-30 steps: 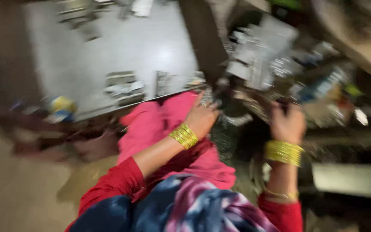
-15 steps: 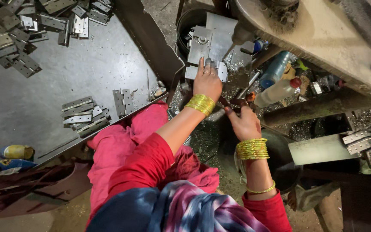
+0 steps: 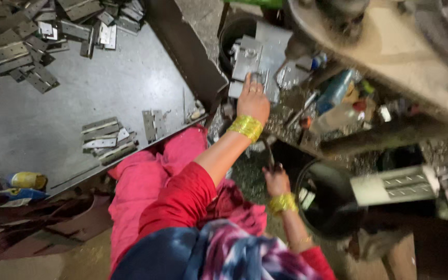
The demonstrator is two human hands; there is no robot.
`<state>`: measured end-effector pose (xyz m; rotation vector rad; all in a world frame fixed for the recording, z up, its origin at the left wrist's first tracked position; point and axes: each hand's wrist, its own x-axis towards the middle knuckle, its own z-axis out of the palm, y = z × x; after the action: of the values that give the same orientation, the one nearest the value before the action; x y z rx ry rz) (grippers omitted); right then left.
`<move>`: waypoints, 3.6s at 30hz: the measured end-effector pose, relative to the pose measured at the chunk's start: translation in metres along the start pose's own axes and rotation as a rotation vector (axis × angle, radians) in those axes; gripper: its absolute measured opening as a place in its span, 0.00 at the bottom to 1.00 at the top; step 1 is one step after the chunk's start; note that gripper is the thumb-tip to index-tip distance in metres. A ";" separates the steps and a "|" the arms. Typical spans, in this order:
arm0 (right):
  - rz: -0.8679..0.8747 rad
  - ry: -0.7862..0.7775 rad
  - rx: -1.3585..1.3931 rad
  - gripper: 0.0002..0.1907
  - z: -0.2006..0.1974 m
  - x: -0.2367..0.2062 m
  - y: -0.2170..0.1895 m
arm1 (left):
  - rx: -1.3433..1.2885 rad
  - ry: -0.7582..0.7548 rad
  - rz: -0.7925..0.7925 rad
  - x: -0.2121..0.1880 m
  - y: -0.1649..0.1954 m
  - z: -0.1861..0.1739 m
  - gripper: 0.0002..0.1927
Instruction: The person repeatedly picks small metal pieces from a tray, places them into a manual punch press, and operates the lever to punch holes. The finished pieces are ejected and collected in a bucket below.
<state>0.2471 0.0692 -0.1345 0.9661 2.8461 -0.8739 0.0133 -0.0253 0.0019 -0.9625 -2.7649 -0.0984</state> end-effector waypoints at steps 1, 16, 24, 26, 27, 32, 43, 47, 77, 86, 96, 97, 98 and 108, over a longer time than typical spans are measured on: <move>0.038 -0.053 -0.048 0.30 -0.013 0.007 0.002 | -0.017 -0.011 0.024 0.002 0.001 0.001 0.21; 0.003 -0.046 -0.109 0.28 -0.031 0.028 0.023 | 0.026 -0.208 0.044 0.028 0.002 -0.028 0.21; -0.089 0.118 0.068 0.30 -0.008 0.002 0.008 | 0.024 -0.118 -0.046 0.041 0.006 -0.012 0.23; -0.025 0.040 -0.045 0.28 -0.010 0.005 0.010 | 0.034 -0.061 -0.051 0.041 0.004 -0.010 0.25; 0.006 -0.020 -0.089 0.27 -0.019 0.010 0.014 | 0.027 -0.167 -0.015 0.043 0.003 -0.010 0.23; 0.031 -0.131 -0.082 0.26 -0.041 0.025 0.014 | 0.057 -0.298 -0.068 0.067 0.004 -0.014 0.24; -0.091 0.012 -0.094 0.29 -0.027 0.037 0.047 | -0.505 0.448 0.068 -0.052 -0.037 0.003 0.25; -0.114 0.247 -0.403 0.38 -0.081 0.037 0.008 | -0.527 -0.094 -0.341 -0.174 -0.113 0.040 0.16; -0.323 0.369 -0.032 0.20 -0.131 -0.007 -0.119 | -0.172 0.320 0.131 -0.052 0.008 -0.011 0.22; -0.119 0.104 -0.100 0.29 -0.125 0.010 -0.101 | -0.047 0.147 -0.039 -0.019 0.010 -0.010 0.23; 0.057 0.033 -0.082 0.28 -0.004 -0.006 -0.003 | -0.014 0.028 -0.033 -0.010 0.009 -0.011 0.24; 0.069 0.029 -0.080 0.27 -0.003 -0.004 0.000 | -0.006 0.083 -0.034 -0.010 0.007 -0.005 0.23; 0.040 0.013 -0.105 0.27 -0.007 0.000 0.001 | -0.001 0.061 -0.016 -0.008 0.005 0.000 0.23; 0.025 -0.027 -0.069 0.28 -0.040 0.003 -0.025 | -0.087 0.043 -0.088 0.014 0.007 0.008 0.35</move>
<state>0.2368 0.0750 -0.0881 0.9729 2.8147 -0.7752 0.0055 -0.0100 -0.0023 -0.8481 -2.7836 -0.2516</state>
